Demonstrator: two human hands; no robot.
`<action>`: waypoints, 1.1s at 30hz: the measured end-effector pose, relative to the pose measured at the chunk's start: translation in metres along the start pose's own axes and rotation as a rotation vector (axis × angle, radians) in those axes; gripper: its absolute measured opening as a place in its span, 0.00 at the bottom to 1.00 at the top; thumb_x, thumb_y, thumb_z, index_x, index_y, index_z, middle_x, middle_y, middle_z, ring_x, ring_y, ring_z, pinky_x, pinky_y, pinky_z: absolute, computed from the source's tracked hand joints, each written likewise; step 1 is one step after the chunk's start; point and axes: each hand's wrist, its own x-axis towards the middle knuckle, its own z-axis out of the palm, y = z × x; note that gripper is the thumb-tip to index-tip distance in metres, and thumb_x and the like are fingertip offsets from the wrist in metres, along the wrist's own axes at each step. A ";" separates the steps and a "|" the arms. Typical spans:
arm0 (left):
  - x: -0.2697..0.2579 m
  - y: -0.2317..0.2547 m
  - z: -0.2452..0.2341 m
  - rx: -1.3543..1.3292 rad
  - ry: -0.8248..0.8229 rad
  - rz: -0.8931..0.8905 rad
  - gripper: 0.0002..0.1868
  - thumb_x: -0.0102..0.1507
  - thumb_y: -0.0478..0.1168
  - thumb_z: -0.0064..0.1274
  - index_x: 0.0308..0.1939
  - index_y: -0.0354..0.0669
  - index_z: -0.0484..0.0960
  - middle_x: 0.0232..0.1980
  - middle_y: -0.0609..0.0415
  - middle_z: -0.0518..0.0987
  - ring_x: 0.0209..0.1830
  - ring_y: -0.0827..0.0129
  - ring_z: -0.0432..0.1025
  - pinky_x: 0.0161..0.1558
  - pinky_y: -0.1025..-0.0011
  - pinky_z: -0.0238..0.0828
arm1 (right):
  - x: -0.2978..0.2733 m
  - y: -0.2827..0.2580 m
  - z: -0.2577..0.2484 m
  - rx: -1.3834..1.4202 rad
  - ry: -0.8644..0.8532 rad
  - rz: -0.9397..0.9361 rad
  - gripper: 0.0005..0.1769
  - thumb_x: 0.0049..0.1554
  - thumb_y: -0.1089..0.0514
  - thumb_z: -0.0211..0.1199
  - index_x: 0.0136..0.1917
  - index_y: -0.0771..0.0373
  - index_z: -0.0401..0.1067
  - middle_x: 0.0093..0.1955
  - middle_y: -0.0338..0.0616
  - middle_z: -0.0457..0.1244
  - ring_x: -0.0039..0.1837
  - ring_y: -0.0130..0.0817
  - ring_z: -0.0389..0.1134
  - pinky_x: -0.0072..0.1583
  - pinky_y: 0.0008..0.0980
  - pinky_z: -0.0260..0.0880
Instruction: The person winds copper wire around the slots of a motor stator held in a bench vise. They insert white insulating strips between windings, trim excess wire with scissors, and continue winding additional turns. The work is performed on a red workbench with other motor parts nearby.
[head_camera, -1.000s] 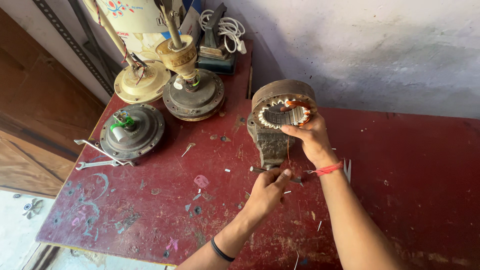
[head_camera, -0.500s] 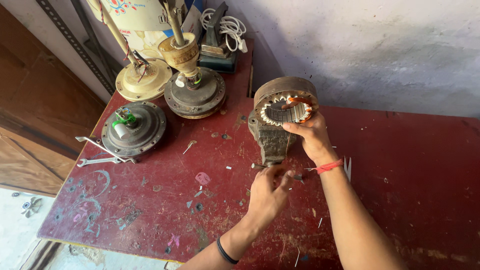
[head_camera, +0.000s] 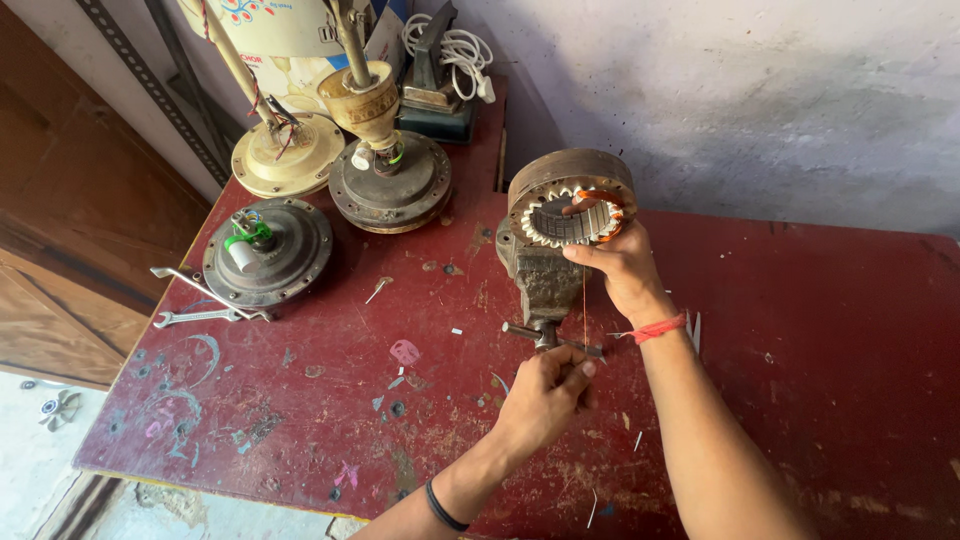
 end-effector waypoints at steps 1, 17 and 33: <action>-0.002 0.002 -0.001 -0.001 0.005 -0.001 0.13 0.71 0.43 0.47 0.44 0.37 0.80 0.27 0.55 0.80 0.26 0.76 0.71 0.31 0.72 0.70 | 0.000 0.000 0.001 -0.005 0.001 -0.001 0.29 0.45 0.67 0.74 0.61 0.64 0.72 0.58 0.40 0.68 0.61 0.29 0.67 0.65 0.32 0.67; 0.042 0.014 -0.062 0.287 0.766 0.625 0.45 0.51 0.46 0.75 0.63 0.37 0.65 0.58 0.45 0.73 0.58 0.59 0.71 0.57 0.60 0.72 | 0.002 0.008 -0.005 -0.031 0.025 0.019 0.31 0.45 0.67 0.74 0.63 0.64 0.72 0.59 0.41 0.68 0.63 0.32 0.68 0.69 0.36 0.67; 0.138 0.037 -0.109 -0.117 -0.053 0.619 0.42 0.52 0.33 0.71 0.69 0.38 0.68 0.62 0.51 0.78 0.65 0.65 0.72 0.69 0.64 0.69 | 0.007 0.018 -0.010 0.154 0.018 0.056 0.34 0.44 0.66 0.74 0.64 0.64 0.70 0.59 0.39 0.67 0.63 0.32 0.67 0.67 0.35 0.66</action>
